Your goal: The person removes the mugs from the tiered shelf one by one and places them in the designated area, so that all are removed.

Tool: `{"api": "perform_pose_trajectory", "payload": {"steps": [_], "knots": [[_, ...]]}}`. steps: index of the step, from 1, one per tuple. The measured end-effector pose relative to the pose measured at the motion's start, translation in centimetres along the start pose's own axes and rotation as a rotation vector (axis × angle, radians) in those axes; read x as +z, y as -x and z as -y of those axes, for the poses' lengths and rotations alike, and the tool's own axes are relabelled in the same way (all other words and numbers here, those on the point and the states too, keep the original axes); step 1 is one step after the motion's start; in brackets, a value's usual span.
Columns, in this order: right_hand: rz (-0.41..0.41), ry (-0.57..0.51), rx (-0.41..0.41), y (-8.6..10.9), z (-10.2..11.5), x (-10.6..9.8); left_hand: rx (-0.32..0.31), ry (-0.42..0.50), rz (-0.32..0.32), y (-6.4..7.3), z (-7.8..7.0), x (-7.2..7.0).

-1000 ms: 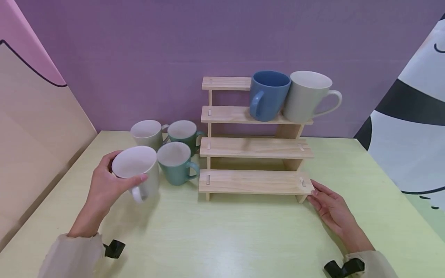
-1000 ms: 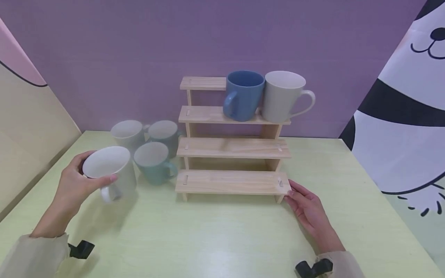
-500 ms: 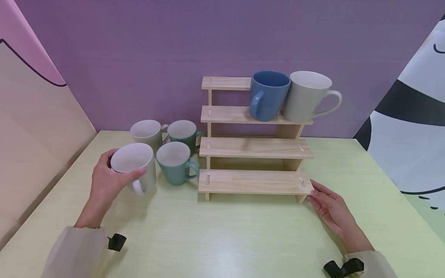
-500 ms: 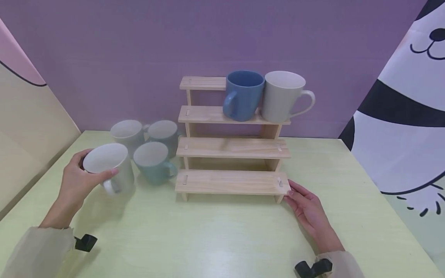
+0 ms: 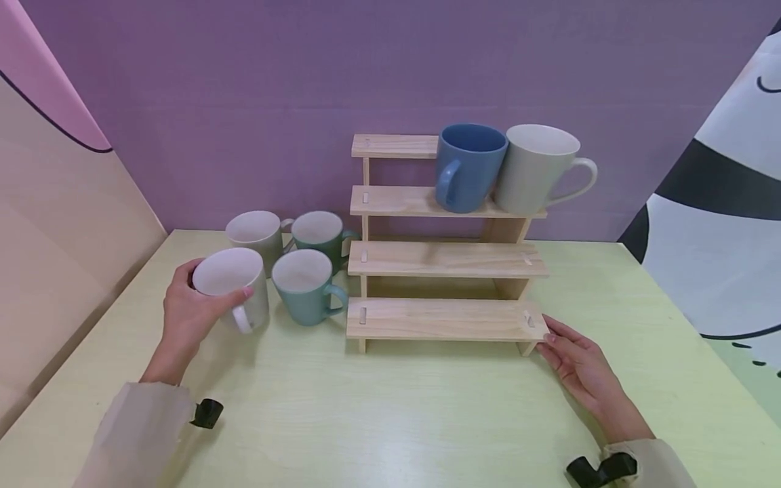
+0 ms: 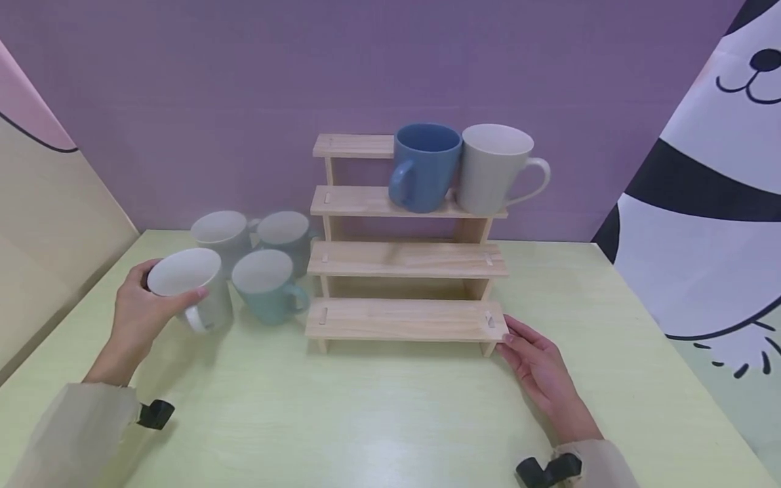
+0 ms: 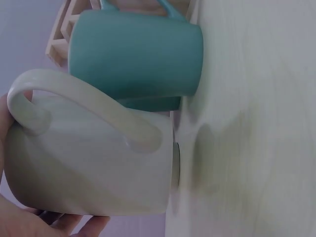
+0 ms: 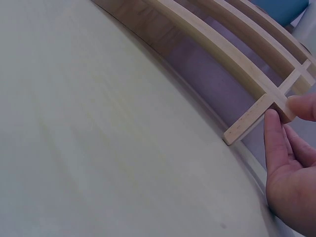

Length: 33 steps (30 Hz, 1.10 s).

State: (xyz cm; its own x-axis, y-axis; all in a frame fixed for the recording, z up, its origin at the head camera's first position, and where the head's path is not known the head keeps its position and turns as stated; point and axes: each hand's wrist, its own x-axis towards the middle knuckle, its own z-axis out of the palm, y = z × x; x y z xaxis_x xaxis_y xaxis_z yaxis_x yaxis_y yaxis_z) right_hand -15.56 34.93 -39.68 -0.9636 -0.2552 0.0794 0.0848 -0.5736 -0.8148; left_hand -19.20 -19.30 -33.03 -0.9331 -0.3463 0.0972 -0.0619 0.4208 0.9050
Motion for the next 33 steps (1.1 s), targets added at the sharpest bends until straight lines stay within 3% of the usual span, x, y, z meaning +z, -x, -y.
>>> {"api": "perform_pose_trajectory", "payload": {"steps": [22,33], "knots": [[-0.017,0.022,0.008,0.0,0.0,0.1,-0.042,-0.001,0.006,-1.9,1.9,0.5],[-0.030,0.056,0.013,0.0,0.1,0.0,-0.048,0.008,0.011,-2.2,2.1,0.7]]}}
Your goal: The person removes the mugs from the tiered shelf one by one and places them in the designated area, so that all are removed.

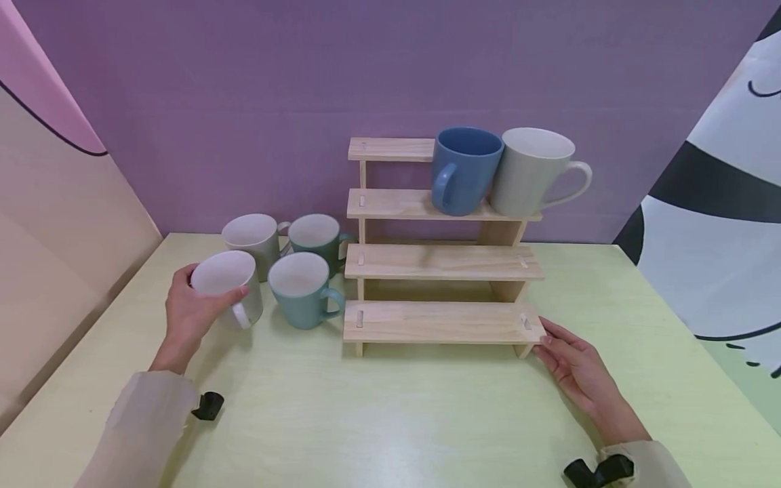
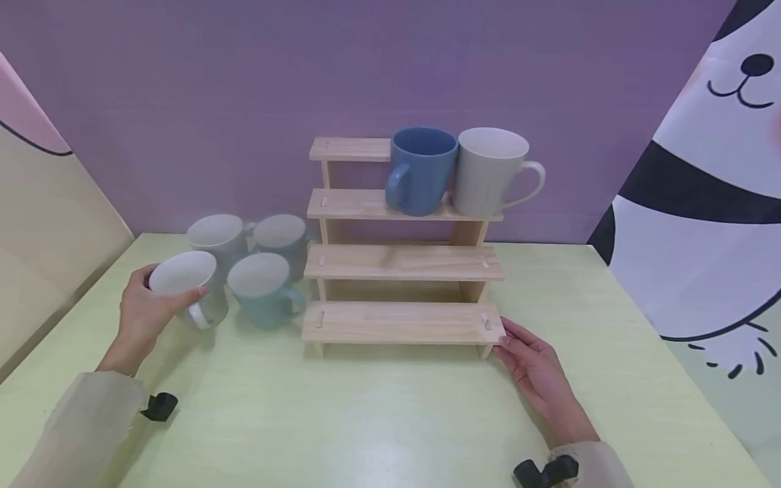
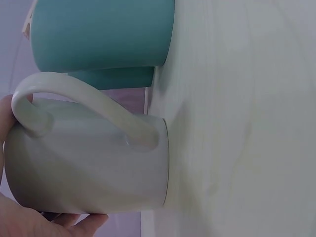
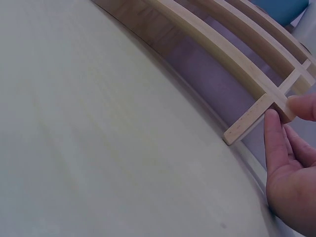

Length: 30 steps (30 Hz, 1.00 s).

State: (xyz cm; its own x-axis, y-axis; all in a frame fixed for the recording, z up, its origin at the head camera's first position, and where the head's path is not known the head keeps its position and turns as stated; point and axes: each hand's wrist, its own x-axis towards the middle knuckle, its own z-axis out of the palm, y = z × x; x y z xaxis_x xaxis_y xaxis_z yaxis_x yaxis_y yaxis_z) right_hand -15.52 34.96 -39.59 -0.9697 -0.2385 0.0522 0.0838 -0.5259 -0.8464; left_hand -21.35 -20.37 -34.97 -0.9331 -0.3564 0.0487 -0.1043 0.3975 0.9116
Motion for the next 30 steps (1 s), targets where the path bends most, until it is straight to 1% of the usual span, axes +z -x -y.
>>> {"api": "perform_pose_trajectory", "payload": {"steps": [5,10,16,21,24,28,30], "knots": [[-0.009,0.007,-0.001,0.0,0.1,0.0,0.024,0.033,0.015,-0.1,0.1,0.2],[-0.012,0.008,-0.004,0.0,0.1,0.2,0.063,0.065,0.034,-0.1,0.2,0.2],[-0.011,0.009,-0.006,0.1,0.0,0.3,0.085,0.058,0.077,0.2,0.2,-0.1],[0.001,-0.007,-0.010,0.0,-0.1,0.2,0.106,0.034,0.108,0.1,0.1,-0.5],[0.003,-0.008,-0.010,0.0,-0.1,0.2,0.101,0.027,0.111,0.0,-0.3,-0.9],[0.003,-0.020,-0.008,0.0,-0.1,0.1,0.095,0.030,0.103,-0.1,-1.4,-1.5],[0.008,-0.028,-0.009,-0.1,-0.1,0.1,0.112,0.022,0.095,-0.2,-2.1,-1.6]]}}
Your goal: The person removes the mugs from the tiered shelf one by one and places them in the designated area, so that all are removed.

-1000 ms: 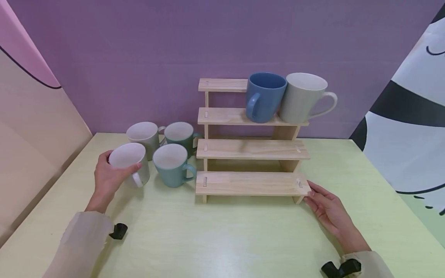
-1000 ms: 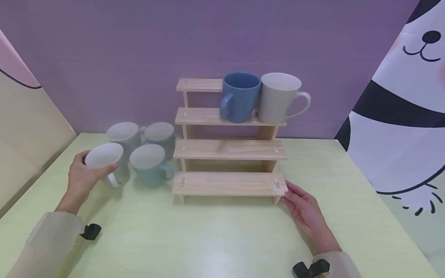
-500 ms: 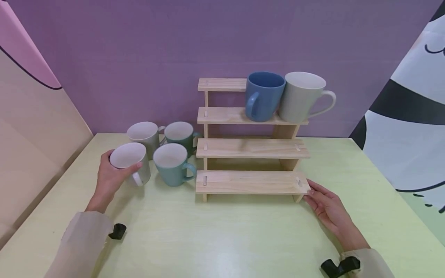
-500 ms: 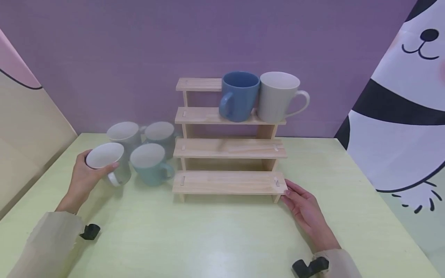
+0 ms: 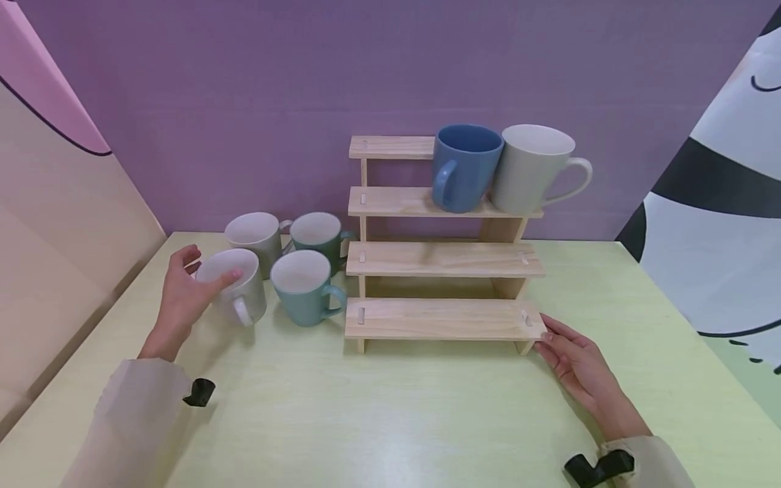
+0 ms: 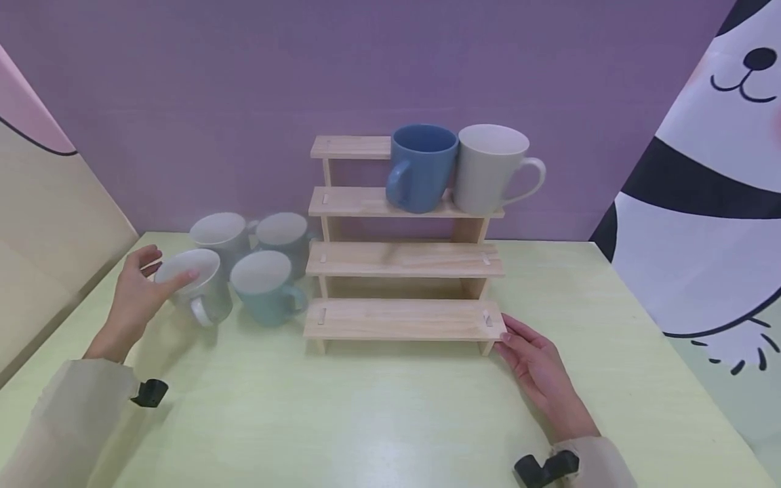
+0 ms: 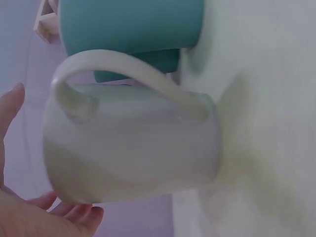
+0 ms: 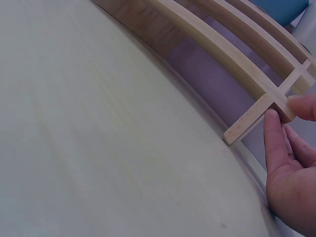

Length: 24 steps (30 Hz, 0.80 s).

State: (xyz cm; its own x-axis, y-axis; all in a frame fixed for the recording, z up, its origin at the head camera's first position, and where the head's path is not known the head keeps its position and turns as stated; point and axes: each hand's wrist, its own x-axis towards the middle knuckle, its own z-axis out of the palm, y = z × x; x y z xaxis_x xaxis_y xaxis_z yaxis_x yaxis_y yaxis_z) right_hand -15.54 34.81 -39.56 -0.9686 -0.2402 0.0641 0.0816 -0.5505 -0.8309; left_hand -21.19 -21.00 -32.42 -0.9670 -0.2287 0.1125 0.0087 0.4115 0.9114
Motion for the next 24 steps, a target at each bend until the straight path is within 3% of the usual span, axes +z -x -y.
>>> {"api": "perform_pose_trajectory", "payload": {"steps": [5,11,24], "knots": [[0.013,-0.005,-0.009,0.0,-0.1,-0.1,0.075,-0.066,-0.017,-0.2,-1.3,-0.1],[0.006,0.002,-0.006,-0.2,0.0,-0.1,0.109,-0.118,-0.025,-0.4,-3.2,0.3],[-0.047,0.040,0.019,-0.1,0.2,0.1,0.134,-0.089,0.076,-0.4,-6.8,2.8]]}}
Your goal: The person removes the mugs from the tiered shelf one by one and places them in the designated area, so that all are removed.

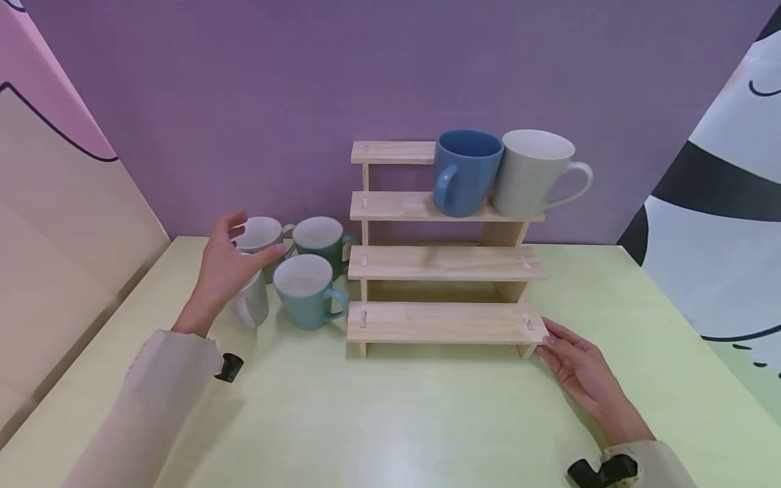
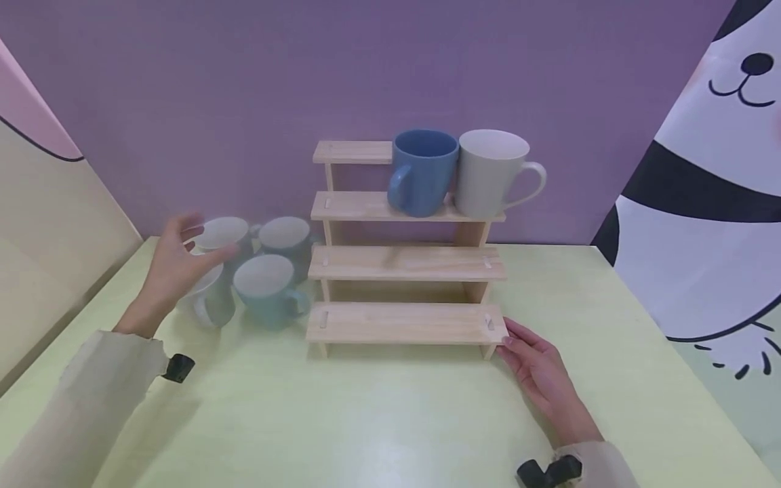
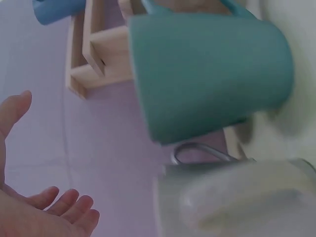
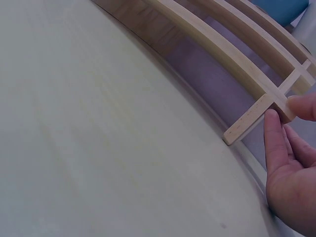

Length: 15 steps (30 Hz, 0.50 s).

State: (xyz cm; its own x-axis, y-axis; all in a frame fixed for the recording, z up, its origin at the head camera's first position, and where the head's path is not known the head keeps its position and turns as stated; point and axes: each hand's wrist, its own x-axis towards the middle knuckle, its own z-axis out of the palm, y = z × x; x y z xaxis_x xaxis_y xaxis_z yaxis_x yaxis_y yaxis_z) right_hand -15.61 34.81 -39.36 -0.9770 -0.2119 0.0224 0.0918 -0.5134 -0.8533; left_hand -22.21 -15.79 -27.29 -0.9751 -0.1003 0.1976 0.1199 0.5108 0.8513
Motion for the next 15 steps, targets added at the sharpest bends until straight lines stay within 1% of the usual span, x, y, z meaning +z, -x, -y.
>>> {"api": "perform_pose_trajectory", "payload": {"steps": [8,11,15], "knots": [[0.006,-0.012,-0.021,0.1,-0.1,0.0,0.084,0.008,0.042,-0.4,-2.8,1.4],[0.013,-0.005,-0.026,0.1,-0.2,0.0,0.094,0.011,0.068,-0.6,-3.6,2.0],[0.016,0.005,-0.028,0.2,-0.2,0.0,0.116,0.041,0.098,-0.9,-4.6,3.0]]}}
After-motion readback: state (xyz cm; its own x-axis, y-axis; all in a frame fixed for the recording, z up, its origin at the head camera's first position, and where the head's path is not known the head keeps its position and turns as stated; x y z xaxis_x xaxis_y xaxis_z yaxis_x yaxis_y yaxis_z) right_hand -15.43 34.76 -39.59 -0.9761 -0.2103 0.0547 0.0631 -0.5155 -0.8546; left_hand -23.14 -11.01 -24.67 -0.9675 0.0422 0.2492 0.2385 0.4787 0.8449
